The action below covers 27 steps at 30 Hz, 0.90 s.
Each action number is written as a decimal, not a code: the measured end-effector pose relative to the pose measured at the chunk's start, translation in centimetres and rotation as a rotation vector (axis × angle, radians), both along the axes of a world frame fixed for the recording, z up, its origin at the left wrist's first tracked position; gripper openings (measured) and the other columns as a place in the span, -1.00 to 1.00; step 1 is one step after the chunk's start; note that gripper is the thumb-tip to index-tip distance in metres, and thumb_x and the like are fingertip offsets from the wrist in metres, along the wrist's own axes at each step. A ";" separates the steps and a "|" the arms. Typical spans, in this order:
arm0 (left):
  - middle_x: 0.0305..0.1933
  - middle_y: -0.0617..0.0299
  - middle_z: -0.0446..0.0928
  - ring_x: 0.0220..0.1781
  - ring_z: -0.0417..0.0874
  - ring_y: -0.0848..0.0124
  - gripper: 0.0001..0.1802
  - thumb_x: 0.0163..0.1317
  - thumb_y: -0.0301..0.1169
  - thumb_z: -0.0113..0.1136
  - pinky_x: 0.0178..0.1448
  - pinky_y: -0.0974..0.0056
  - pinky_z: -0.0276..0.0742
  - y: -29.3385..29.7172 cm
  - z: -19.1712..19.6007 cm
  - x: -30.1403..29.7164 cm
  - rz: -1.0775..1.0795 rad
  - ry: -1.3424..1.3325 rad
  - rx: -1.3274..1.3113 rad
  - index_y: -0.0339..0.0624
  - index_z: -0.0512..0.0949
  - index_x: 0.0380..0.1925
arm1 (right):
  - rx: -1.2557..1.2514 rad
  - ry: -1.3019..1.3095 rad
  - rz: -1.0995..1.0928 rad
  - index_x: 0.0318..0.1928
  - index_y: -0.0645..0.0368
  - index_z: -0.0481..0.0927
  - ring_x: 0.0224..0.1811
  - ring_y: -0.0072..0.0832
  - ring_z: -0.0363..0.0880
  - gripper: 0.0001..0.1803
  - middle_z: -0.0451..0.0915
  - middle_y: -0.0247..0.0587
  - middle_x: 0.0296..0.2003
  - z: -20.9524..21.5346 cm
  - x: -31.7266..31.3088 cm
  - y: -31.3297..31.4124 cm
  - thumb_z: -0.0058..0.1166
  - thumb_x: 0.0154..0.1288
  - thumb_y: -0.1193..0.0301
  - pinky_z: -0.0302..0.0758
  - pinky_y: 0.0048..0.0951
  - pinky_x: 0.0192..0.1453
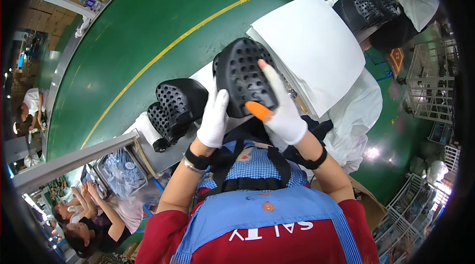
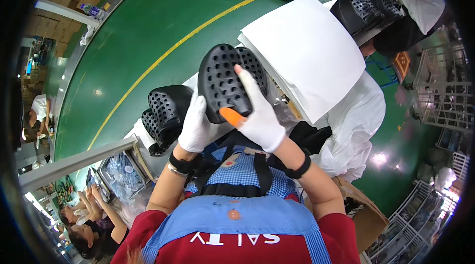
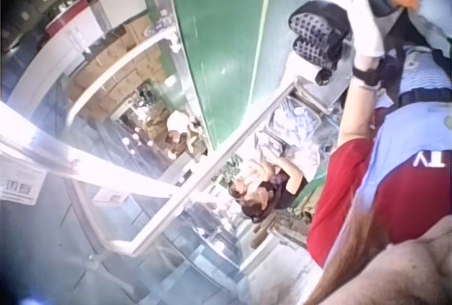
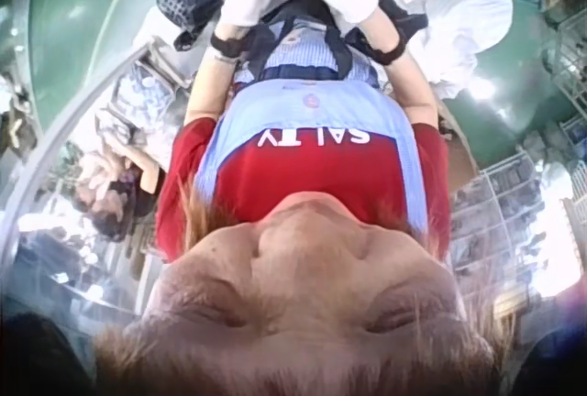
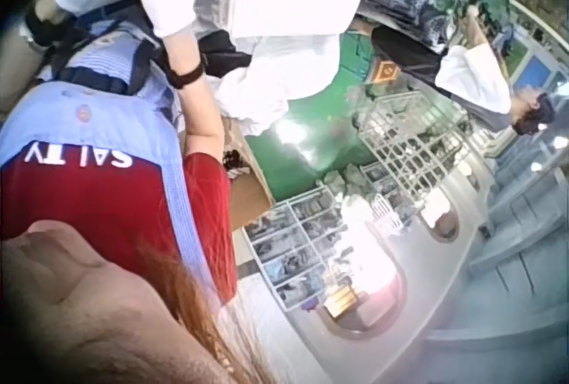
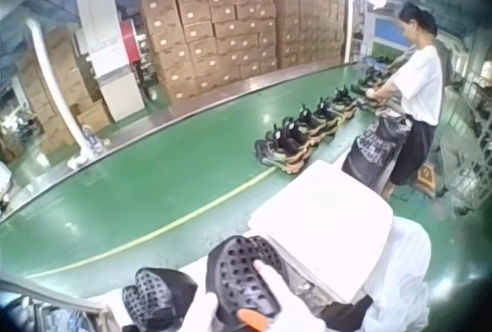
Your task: Inspecting and sorting various shoe components including outsoles and insoles on a manufacturing line.
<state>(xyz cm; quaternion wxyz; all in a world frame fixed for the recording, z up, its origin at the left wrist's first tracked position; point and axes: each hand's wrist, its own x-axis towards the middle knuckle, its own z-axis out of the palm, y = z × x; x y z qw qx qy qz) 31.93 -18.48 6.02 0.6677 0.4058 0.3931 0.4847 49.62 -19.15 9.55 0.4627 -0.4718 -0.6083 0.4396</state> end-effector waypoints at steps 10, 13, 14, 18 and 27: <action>0.14 0.11 0.39 -0.04 0.45 0.50 -0.25 0.36 -0.30 0.08 0.02 0.40 0.47 -0.1 -5.6 -6.1 -0.227 0.700 -0.149 -0.37 0.01 0.42 | -0.270 -0.635 0.084 0.43 -0.09 0.09 0.16 0.06 0.43 -0.07 0.31 0.13 0.23 -3.7 -5.4 4.1 0.28 0.10 0.14 0.47 -0.18 0.18; 0.18 -0.03 0.43 0.10 0.50 0.37 -0.22 0.33 -0.22 0.11 0.17 0.32 0.45 0.8 -3.5 -6.4 -0.217 0.552 -0.258 -0.45 0.06 0.39 | -0.183 -0.818 0.111 0.42 -0.08 0.09 0.08 0.04 0.50 -0.08 0.32 0.13 0.18 -2.9 -5.1 3.6 0.27 0.11 0.09 0.51 -0.10 0.09; 0.21 -0.28 0.38 0.26 0.50 0.10 -0.23 0.30 -0.22 0.13 0.18 0.18 0.51 0.8 -2.3 -6.6 -0.211 0.613 -0.162 -0.39 0.09 0.38 | -0.222 -0.816 0.157 0.42 -0.07 0.10 0.11 0.03 0.48 -0.08 0.31 0.13 0.19 -2.3 -4.8 3.5 0.27 0.11 0.08 0.50 -0.11 0.10; 0.34 -0.24 0.20 0.22 0.50 0.05 -0.24 0.27 -0.31 0.14 0.21 0.13 0.51 1.6 -0.1 -6.0 -0.169 0.651 -0.065 -0.31 0.06 0.39 | 0.039 -0.616 0.097 0.28 0.10 0.36 0.23 -0.08 0.43 -0.25 0.40 0.04 0.21 -0.8 -1.6 3.4 0.34 0.09 0.20 0.39 -0.26 0.30; 0.32 -0.06 0.28 0.27 0.45 0.17 -0.36 0.26 -0.38 0.12 0.22 0.21 0.50 1.0 1.3 -4.9 -0.148 0.997 0.323 -0.21 0.24 0.35 | -0.097 -0.777 -0.454 0.06 0.07 0.52 0.01 -0.11 0.54 -0.60 0.55 0.02 -0.04 -9.0 14.4 2.0 0.21 0.25 0.23 0.47 -0.24 0.10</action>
